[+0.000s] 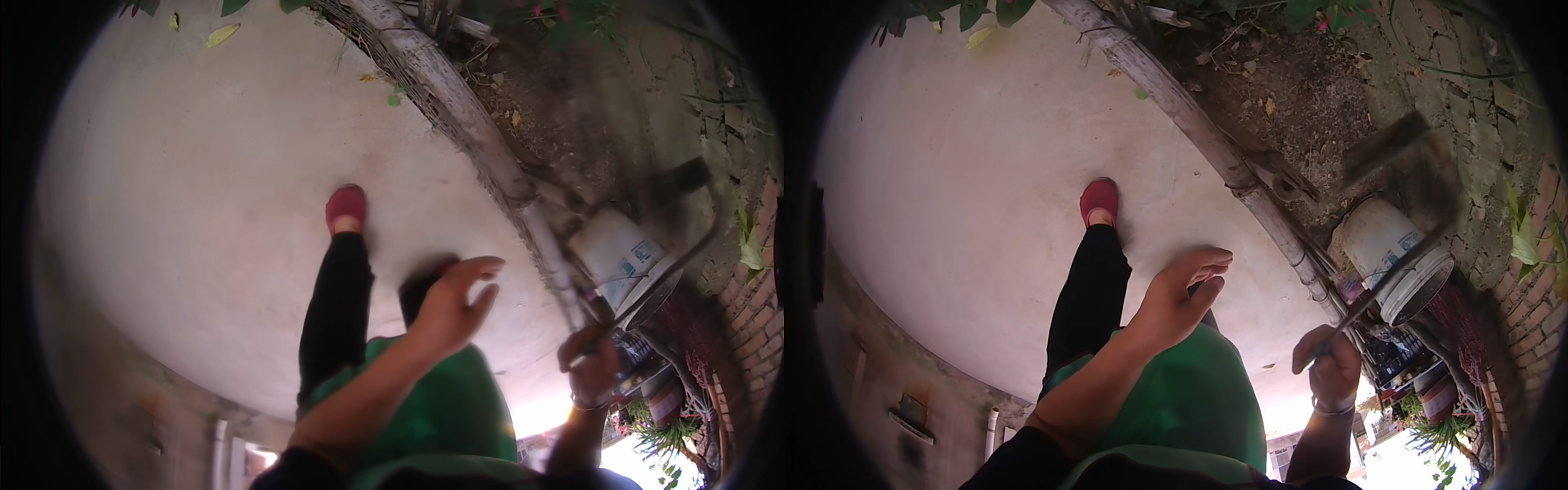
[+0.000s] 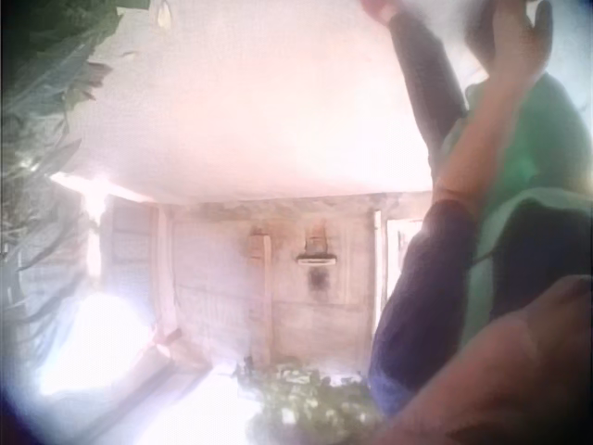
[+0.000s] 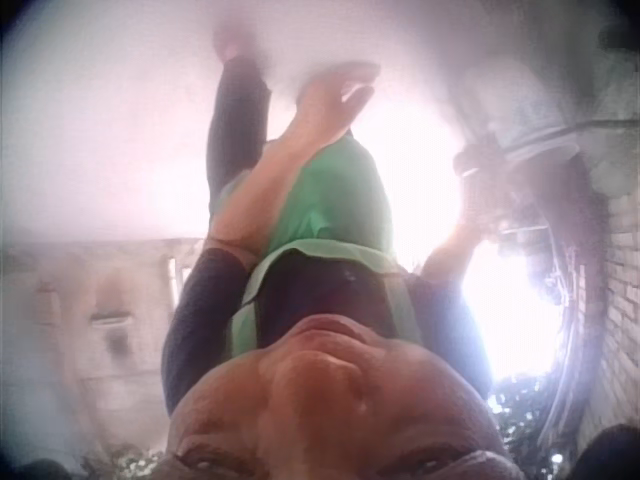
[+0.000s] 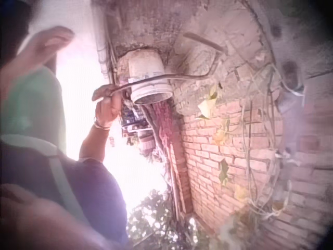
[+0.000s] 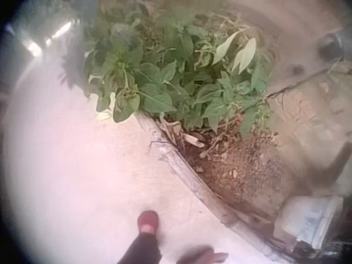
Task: The person uses a long metal hook to adjust potted plants and clear debris from a fenced garden area.
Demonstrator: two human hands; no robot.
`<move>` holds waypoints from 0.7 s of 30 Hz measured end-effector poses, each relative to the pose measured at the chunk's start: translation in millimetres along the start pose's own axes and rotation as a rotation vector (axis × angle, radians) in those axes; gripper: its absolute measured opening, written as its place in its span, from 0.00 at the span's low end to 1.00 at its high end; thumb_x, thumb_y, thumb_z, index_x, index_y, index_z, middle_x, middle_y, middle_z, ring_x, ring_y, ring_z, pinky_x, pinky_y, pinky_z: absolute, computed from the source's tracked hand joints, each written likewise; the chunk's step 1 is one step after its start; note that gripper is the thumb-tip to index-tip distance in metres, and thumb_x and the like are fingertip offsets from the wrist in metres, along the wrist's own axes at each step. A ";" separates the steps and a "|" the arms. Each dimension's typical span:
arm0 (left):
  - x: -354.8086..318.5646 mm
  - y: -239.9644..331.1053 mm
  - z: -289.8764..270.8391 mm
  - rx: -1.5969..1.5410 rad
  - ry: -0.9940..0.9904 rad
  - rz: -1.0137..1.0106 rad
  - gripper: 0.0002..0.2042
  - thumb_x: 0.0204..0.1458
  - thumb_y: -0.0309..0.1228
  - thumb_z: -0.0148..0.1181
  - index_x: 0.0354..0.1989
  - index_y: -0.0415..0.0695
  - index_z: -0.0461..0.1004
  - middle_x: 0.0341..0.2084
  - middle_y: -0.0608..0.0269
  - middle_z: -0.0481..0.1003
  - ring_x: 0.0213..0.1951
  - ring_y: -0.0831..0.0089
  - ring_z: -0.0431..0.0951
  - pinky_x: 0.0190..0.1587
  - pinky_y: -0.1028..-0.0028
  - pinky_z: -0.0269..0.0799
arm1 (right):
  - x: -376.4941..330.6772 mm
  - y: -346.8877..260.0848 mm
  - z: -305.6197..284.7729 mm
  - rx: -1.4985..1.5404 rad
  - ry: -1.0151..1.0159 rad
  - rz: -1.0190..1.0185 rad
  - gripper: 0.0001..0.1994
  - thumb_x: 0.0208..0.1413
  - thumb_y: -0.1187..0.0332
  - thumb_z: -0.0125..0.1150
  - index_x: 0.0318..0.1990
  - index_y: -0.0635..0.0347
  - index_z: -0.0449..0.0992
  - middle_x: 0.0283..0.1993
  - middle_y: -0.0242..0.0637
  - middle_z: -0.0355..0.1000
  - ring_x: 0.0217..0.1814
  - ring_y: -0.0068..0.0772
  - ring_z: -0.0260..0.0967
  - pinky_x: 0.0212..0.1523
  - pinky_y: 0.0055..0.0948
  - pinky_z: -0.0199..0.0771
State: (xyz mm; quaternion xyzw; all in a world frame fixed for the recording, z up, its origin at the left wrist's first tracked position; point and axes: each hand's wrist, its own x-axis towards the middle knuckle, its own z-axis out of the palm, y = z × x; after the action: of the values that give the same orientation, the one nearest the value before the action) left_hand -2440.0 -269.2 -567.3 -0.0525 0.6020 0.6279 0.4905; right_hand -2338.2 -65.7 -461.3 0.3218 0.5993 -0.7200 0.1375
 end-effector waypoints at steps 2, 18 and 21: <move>-1.4 -0.8 -9.1 -0.127 0.043 0.038 0.13 0.56 0.22 0.45 0.50 0.36 0.64 0.42 0.56 0.71 0.48 0.68 0.70 0.53 0.71 0.63 | 12.5 26.1 51.6 -0.118 -0.015 0.145 0.13 0.50 0.81 0.44 0.45 0.72 0.66 0.28 0.39 0.68 0.24 0.23 0.63 0.28 0.20 0.65; 9.0 9.3 -153.2 -0.625 0.565 -0.044 0.10 0.59 0.28 0.44 0.45 0.39 0.66 0.27 0.69 0.69 0.29 0.82 0.70 0.36 0.82 0.66 | 423.3 190.4 222.0 0.664 0.670 0.461 0.17 0.52 0.61 0.57 0.41 0.66 0.67 0.38 0.39 0.68 0.36 0.31 0.70 0.34 0.27 0.74; 11.3 18.6 -167.1 -0.618 0.578 -0.083 0.10 0.59 0.28 0.44 0.46 0.38 0.66 0.27 0.68 0.70 0.29 0.82 0.70 0.36 0.82 0.67 | 458.1 197.9 237.2 0.593 0.882 0.499 0.17 0.51 0.60 0.59 0.38 0.66 0.67 0.31 0.37 0.69 0.28 0.29 0.71 0.24 0.23 0.73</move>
State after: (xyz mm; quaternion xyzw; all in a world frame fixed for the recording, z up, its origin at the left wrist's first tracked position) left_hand -2546.1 -394.1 -606.7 -0.3950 0.4956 0.7180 0.2879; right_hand -2639.4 -253.7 -884.7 0.7471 0.2788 -0.6009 -0.0552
